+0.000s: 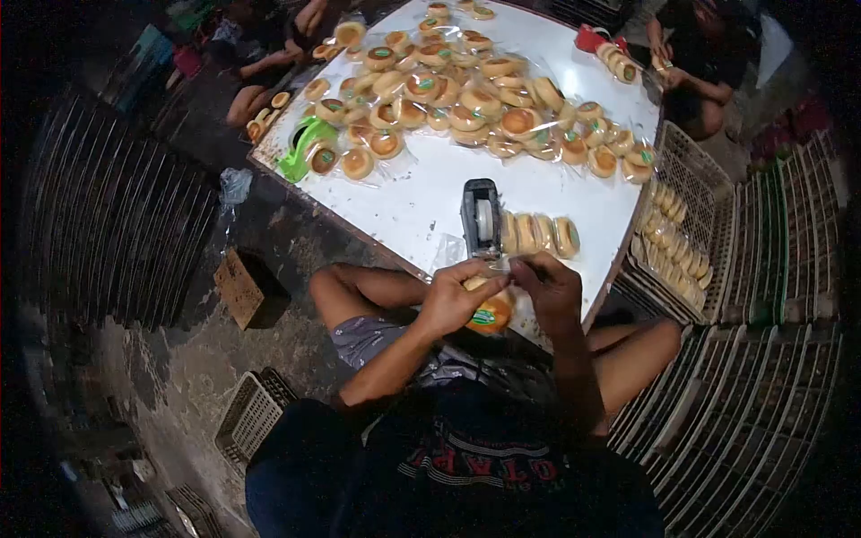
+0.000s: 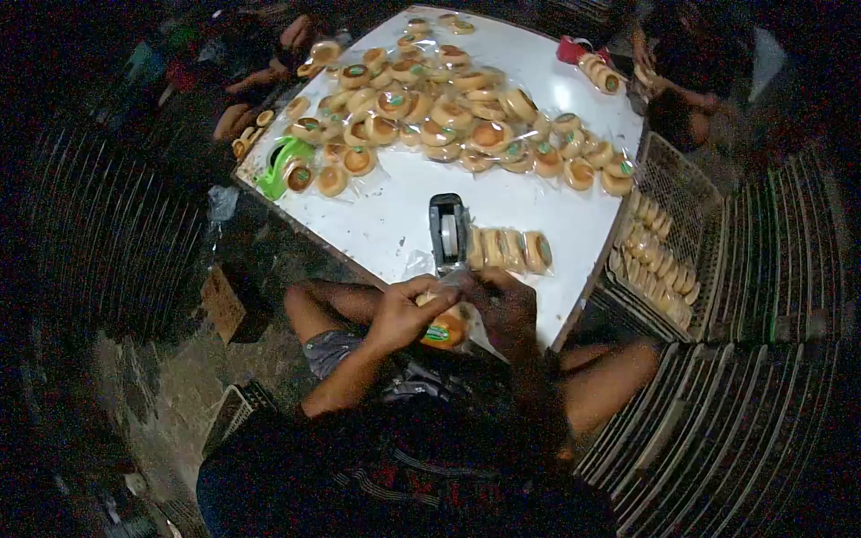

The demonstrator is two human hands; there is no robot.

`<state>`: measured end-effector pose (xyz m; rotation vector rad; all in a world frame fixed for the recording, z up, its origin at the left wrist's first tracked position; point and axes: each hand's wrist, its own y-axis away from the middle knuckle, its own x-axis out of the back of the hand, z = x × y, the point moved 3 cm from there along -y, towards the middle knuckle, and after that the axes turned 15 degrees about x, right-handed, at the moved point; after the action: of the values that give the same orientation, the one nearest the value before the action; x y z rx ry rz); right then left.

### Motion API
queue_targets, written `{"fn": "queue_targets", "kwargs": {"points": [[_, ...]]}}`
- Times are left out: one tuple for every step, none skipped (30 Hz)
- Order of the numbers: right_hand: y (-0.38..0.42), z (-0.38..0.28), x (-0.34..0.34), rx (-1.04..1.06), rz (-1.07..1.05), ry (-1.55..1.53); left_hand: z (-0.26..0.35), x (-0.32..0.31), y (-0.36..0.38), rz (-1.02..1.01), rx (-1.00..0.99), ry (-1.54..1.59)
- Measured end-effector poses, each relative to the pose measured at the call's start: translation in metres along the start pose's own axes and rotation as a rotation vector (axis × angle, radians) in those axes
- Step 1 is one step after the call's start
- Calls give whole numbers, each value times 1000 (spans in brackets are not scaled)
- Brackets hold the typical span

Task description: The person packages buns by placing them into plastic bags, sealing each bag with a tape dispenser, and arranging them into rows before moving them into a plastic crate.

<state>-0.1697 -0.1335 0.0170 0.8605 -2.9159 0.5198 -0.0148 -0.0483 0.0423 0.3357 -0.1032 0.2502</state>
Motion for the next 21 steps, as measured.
{"fn": "queue_targets", "kwargs": {"points": [[0, -9, -1, -23, 69, 38, -4, -1, -2, -19, 51, 15], [0, -20, -3, -48, 131, 76, -8, -2, -1, -33, 104, 33], [1, -27, -3, -73, 186, 112, -12, -3, 0, -40, 160, 55], [5, -24, -2, 40, 156, 310, -12, -4, 0, -60, 144, 143], [4, -26, -1, 133, 62, 288, -9, -4, 0, 3, 6, 143], [3, -30, 3, 225, -29, 265, -8, -5, -2, 63, -131, 140], [5, -34, 6, 315, -117, 243, -5, -5, -2, 119, -268, 135], [5, -34, 8, 282, -160, 227, -5, -6, -3, 44, -197, 169], [4, -42, 10, 282, -128, 258, -7, -7, -2, 31, -120, 165], [2, -54, 11, 285, -98, 289, -9, -7, 0, 19, -43, 160], [-1, -60, 12, 290, -66, 320, -10, -7, 1, 8, 30, 155], [1, -59, 12, 390, -22, 499, -9, -7, 0, -8, 61, 175], [2, -54, 10, 438, -71, 502, -9, -6, 0, -24, 94, 196], [4, -48, 7, 487, -121, 504, -10, -7, 0, -40, 126, 217], [6, -46, 5, 533, -167, 507, -8, -7, 1, 12, 24, 198], [5, -43, 5, 450, -144, 423, -8, -8, 1, 60, -79, 178], [5, -41, 9, 363, -144, 338, -7, -10, 2, 108, -182, 162], [3, -44, 12, 276, -147, 251, -9, -11, -1, 37, -115, 172], [3, -44, 13, 186, -150, 162, -10, -9, -5, -32, -45, 181], [3, -41, 12, 284, -103, 192, -12, -8, -6, -98, 27, 191], [8, -34, 6, 230, -46, 311, -19, -6, -7, -95, 83, 168]]}}
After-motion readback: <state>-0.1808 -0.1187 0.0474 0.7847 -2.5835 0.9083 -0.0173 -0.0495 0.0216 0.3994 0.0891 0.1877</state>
